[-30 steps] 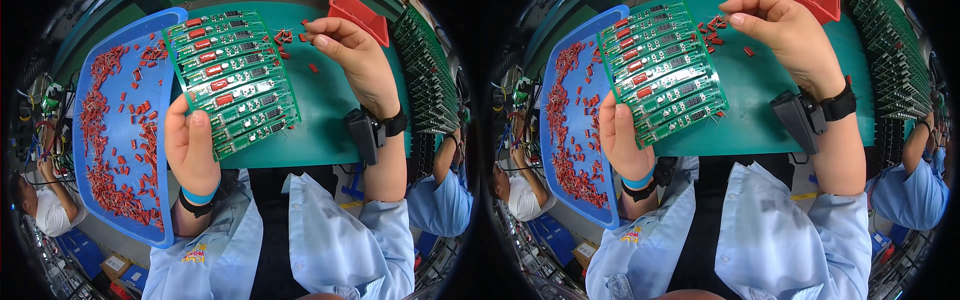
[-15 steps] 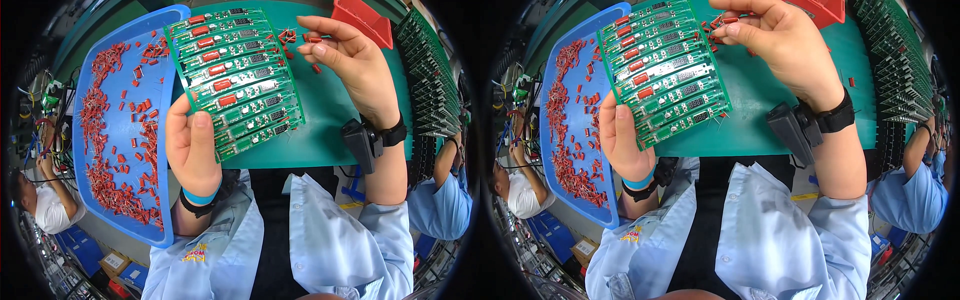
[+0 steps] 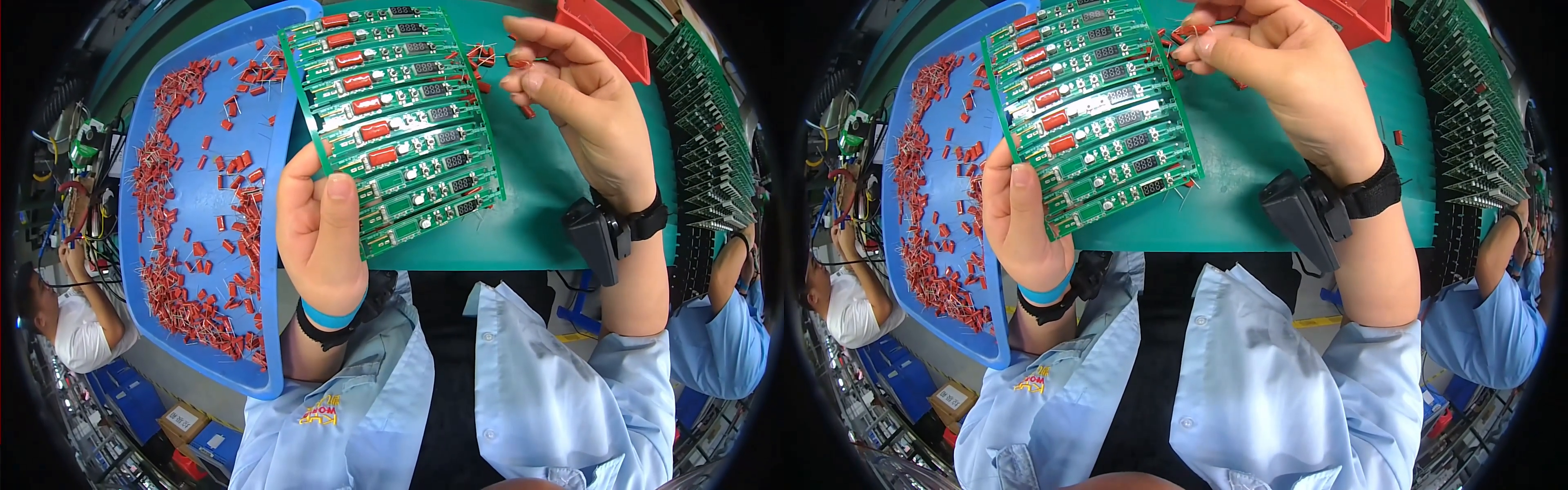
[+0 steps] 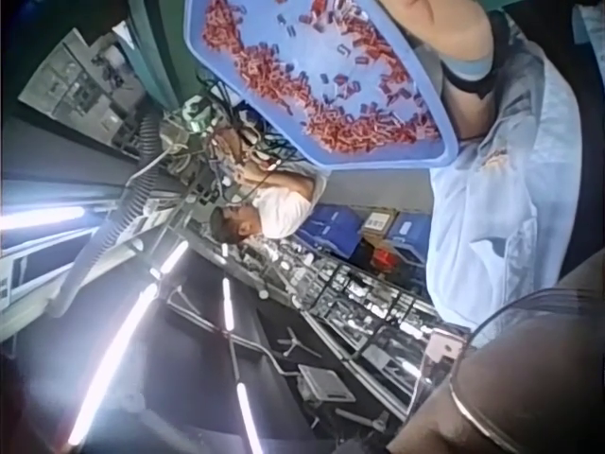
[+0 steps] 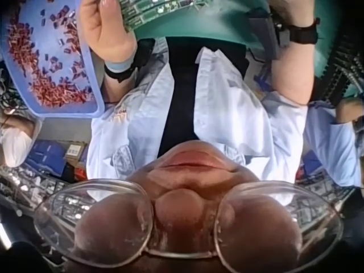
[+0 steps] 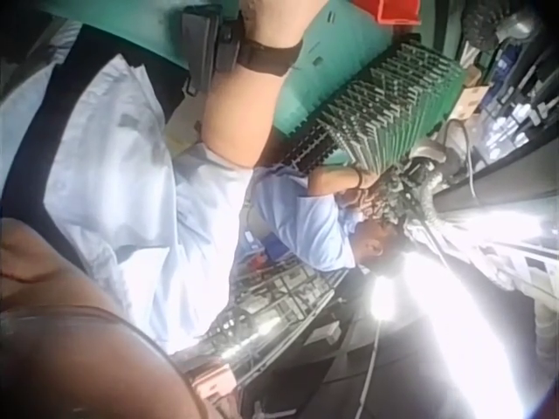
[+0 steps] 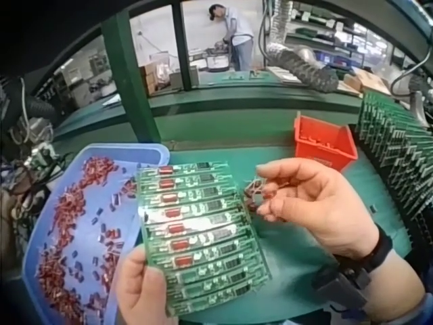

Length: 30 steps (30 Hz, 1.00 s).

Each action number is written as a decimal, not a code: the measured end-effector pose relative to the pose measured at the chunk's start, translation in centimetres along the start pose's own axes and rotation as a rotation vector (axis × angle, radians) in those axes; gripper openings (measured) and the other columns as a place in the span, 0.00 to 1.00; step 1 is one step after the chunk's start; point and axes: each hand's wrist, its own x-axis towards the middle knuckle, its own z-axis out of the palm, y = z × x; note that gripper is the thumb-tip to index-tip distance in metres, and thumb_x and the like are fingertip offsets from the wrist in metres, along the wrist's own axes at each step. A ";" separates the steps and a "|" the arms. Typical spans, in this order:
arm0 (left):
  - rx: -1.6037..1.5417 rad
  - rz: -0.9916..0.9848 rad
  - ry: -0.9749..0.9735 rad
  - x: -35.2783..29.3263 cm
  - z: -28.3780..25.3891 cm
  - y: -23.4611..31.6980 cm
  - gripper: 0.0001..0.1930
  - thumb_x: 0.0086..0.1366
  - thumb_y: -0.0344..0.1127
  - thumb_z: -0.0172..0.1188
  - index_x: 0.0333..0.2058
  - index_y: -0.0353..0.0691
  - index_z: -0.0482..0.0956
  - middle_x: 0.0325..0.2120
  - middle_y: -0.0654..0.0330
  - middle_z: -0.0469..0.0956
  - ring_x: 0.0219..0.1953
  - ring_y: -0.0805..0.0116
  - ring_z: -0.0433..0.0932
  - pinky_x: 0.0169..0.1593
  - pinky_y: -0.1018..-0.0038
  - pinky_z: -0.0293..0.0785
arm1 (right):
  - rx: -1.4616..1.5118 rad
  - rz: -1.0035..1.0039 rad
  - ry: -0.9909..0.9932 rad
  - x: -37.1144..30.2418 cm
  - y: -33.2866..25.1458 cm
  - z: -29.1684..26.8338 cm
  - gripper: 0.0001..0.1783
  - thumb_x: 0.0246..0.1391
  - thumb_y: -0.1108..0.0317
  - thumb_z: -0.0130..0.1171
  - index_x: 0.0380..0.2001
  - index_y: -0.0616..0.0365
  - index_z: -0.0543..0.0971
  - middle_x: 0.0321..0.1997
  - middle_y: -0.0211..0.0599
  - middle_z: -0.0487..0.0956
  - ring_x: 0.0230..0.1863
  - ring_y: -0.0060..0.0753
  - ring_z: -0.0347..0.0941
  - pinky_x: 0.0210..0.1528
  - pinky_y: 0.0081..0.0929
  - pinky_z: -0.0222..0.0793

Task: The person picks up red capacitors from a tray and inserts them into a green circuit board by hand. After filling the board, they place it onto a stack and pick up a new board to repeat the process.

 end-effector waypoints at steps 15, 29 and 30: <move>-0.040 0.024 -0.015 -0.6 -2.2 0.6 0.18 0.66 0.30 0.45 0.52 0.27 0.59 0.42 0.51 0.74 0.43 0.72 0.73 0.47 0.77 0.69 | -0.762 -0.328 -0.063 -0.8 0.2 4.4 0.11 0.49 0.79 0.55 0.38 0.64 0.77 0.35 0.34 0.75 0.37 0.23 0.70 0.39 0.17 0.64; -0.061 -0.040 0.000 -1.5 -4.1 0.7 0.18 0.66 0.30 0.46 0.52 0.28 0.58 0.39 0.51 0.75 0.39 0.73 0.75 0.43 0.78 0.71 | -0.918 -0.404 -0.245 -1.9 1.3 8.6 0.10 0.47 0.80 0.52 0.35 0.65 0.77 0.27 0.33 0.73 0.28 0.23 0.67 0.32 0.19 0.62; -0.057 -0.039 0.000 -1.6 -4.1 0.7 0.18 0.66 0.30 0.46 0.52 0.28 0.58 0.39 0.51 0.76 0.39 0.73 0.75 0.43 0.78 0.71 | -0.931 -0.348 -0.213 -2.2 1.1 8.8 0.09 0.48 0.80 0.52 0.35 0.65 0.77 0.27 0.34 0.73 0.28 0.24 0.67 0.32 0.19 0.62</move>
